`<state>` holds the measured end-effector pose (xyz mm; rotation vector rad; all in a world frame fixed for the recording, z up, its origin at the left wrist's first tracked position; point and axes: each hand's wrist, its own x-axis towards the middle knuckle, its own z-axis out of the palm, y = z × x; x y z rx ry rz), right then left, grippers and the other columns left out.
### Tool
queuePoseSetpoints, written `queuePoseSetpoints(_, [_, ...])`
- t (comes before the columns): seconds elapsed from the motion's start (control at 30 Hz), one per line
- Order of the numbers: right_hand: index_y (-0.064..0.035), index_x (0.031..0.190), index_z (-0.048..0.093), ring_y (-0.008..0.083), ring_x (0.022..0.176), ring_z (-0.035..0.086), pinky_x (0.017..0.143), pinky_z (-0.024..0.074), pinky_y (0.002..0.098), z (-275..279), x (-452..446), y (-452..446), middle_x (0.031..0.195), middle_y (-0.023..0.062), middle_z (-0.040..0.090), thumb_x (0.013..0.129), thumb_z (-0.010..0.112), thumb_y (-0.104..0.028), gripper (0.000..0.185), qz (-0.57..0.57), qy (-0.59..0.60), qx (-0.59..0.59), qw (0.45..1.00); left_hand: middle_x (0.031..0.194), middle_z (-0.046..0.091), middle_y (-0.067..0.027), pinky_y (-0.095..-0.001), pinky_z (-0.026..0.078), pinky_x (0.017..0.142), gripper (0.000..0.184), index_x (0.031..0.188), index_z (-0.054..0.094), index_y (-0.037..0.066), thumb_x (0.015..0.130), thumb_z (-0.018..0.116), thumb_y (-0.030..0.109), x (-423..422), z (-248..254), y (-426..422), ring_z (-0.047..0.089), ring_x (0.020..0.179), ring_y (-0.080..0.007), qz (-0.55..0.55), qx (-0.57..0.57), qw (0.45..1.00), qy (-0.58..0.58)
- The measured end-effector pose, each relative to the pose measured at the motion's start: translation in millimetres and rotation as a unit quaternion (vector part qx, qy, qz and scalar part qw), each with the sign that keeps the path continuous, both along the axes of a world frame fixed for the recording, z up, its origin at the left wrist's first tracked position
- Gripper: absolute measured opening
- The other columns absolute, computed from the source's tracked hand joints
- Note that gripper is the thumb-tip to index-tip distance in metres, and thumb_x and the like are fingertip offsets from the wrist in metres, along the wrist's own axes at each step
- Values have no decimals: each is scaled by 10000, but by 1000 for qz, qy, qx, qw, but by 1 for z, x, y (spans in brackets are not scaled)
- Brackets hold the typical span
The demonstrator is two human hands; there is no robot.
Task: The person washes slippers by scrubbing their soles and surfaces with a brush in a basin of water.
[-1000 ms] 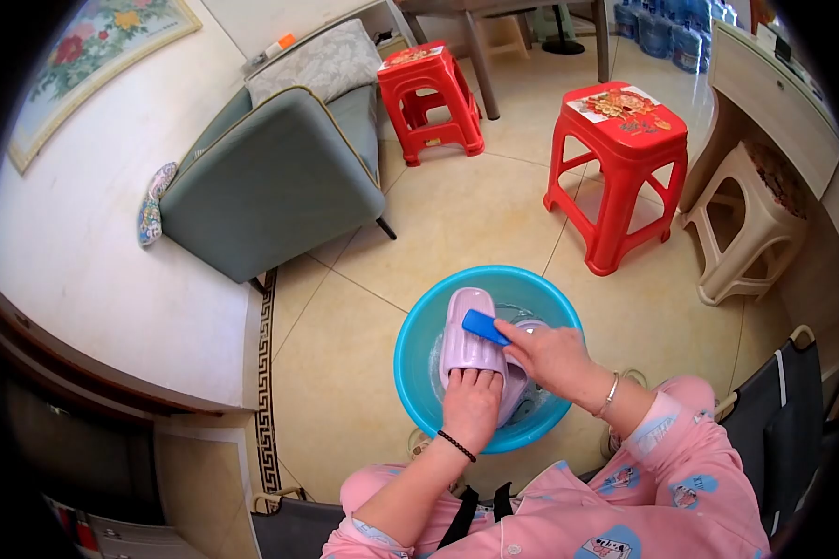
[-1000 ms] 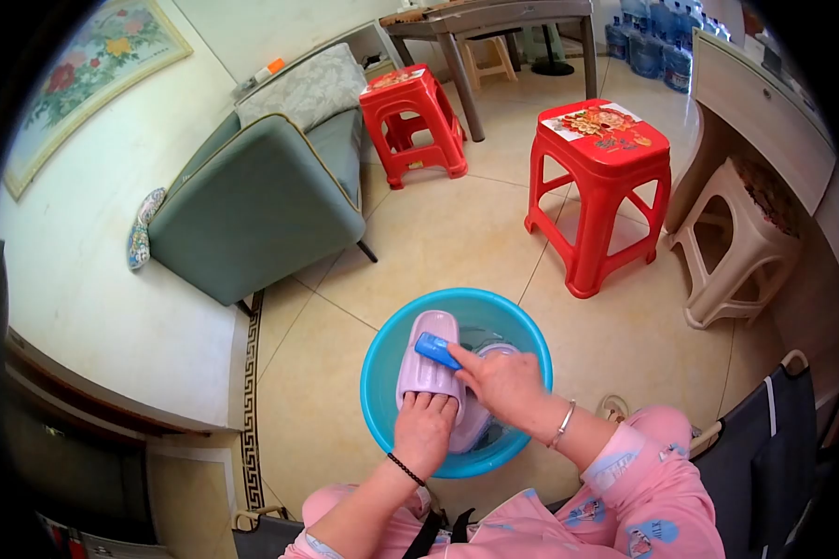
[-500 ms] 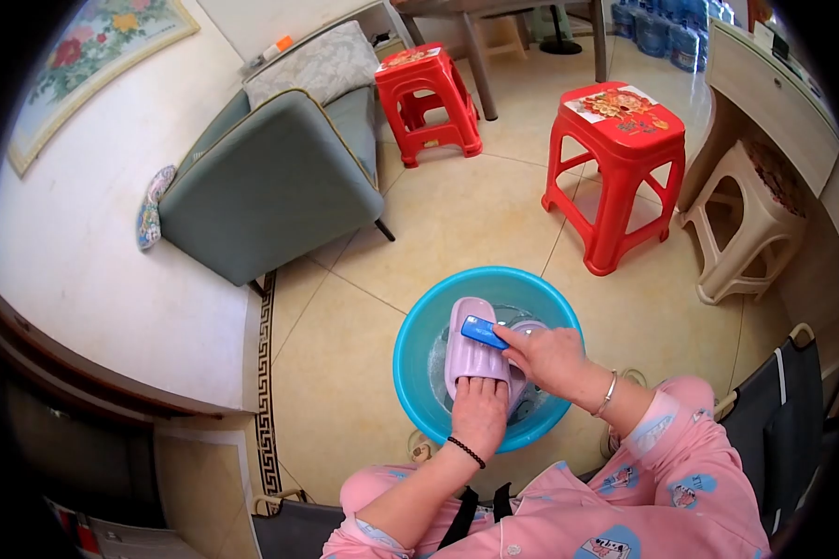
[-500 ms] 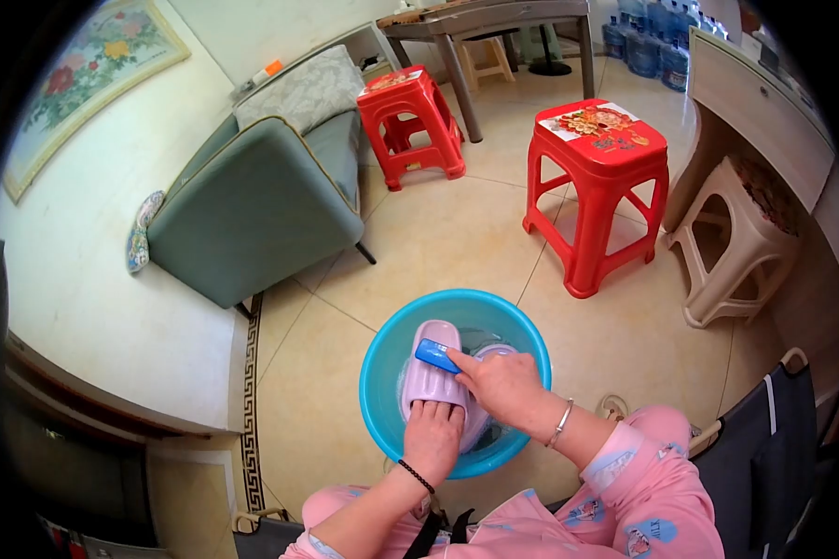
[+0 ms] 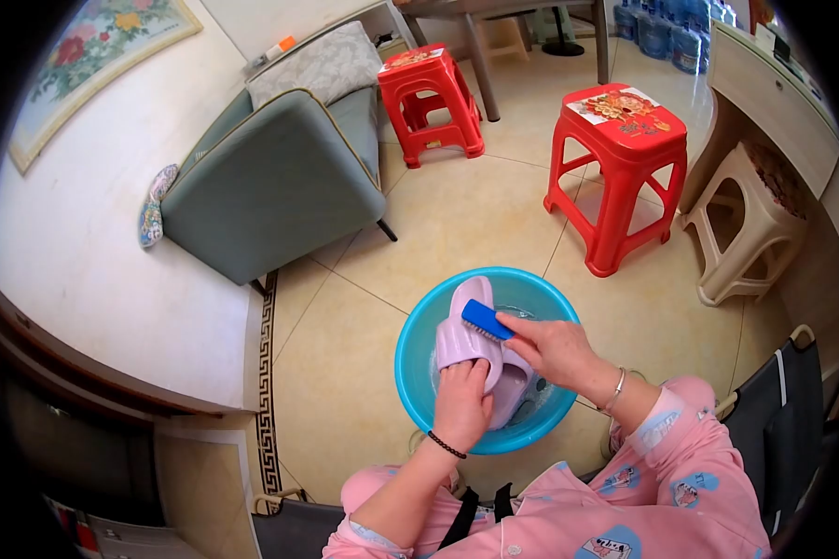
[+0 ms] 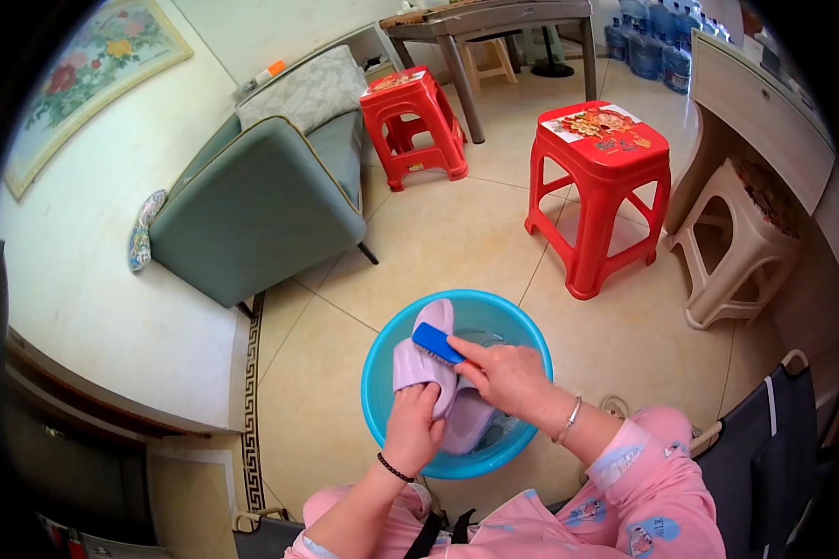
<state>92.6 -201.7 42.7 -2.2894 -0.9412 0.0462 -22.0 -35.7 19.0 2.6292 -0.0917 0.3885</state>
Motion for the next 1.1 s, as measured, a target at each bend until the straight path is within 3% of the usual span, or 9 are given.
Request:
queuePoseSetpoints(0.2, [-213, 1274, 608, 329, 706, 654, 615, 497, 429, 3, -9, 2, 805, 128, 682, 916, 617, -312, 372, 85, 59, 102, 989, 1074, 579, -223, -466, 419, 904, 449, 1129, 548, -23, 686, 623, -7, 1, -1, 17, 520, 1014, -419, -6, -82, 996, -16])
queuePoseSetpoints(0.3, [-210, 1285, 601, 335, 722, 657, 633, 509, 426, -5, 0, 1, 833, 122, 689, 917, 616, -310, 382, 78, 43, 149, 985, 1094, 587, -228, -455, 431, 911, 442, 1136, 551, -28, 701, 621, -4, 0, 5, 18, 529, 1029, -416, -12, -99, 995, -19])
queuePoseSetpoints(0.4, [-199, 1279, 607, 339, 754, 663, 651, 523, 421, 5, 9, 0, 887, 126, 697, 919, 613, -314, 377, -62, 44, 54, 996, 1128, 589, -236, -436, 442, 933, 441, 1156, 553, -39, 725, 629, 8, 1, -1, 19, 538, 1065, -411, -9, -148, 989, -24])
queuePoseSetpoints(0.57, [-180, 1290, 603, 331, 738, 664, 640, 517, 411, 1, 4, 1, 869, 136, 693, 923, 613, -290, 383, -23, 65, 132, 989, 1200, 578, -250, -419, 444, 966, 458, 1208, 544, -61, 768, 637, 30, 0, -2, 26, 546, 1125, -406, -3, -220, 975, 3])
queuePoseSetpoints(0.67, [-168, 1289, 606, 328, 727, 664, 630, 512, 406, -4, -3, 3, 857, 150, 690, 923, 615, -279, 382, 20, 62, 183, 981, 1187, 595, -239, -381, 466, 947, 464, 1243, 529, -64, 802, 631, 40, -1, -1, 27, 585, 1109, -370, 28, -261, 964, 28])
queuePoseSetpoints(0.83, [-170, 1270, 624, 332, 712, 660, 620, 505, 411, 6, 2, 1, 831, 155, 686, 925, 616, -294, 367, 13, 141, 200, 970, 1152, 650, -170, -281, 478, 900, 547, 1333, 461, -111, 874, 657, 113, -1, 14, 22, 615, 1041, -175, 85, -424, 893, 130])
queuePoseSetpoints(0.93, [-183, 1278, 616, 335, 691, 656, 611, 501, 415, 5, 4, 1, 796, 150, 678, 930, 607, -306, 369, -38, 101, 120, 987, 1163, 644, -151, -280, 481, 895, 581, 1342, 438, -137, 878, 670, 124, 2, 3, 25, 606, 1029, -150, 61, -510, 850, 117])
queuePoseSetpoints(1.1, [-208, 1313, 582, 339, 668, 648, 595, 499, 414, 9, 8, -2, 763, 149, 666, 933, 604, -313, 396, -91, 65, 118, 987, 1125, 653, -133, -274, 485, 878, 563, 1325, 458, -137, 870, 677, 113, 2, 8, 26, 613, 991, -148, 51, -469, 874, 111])
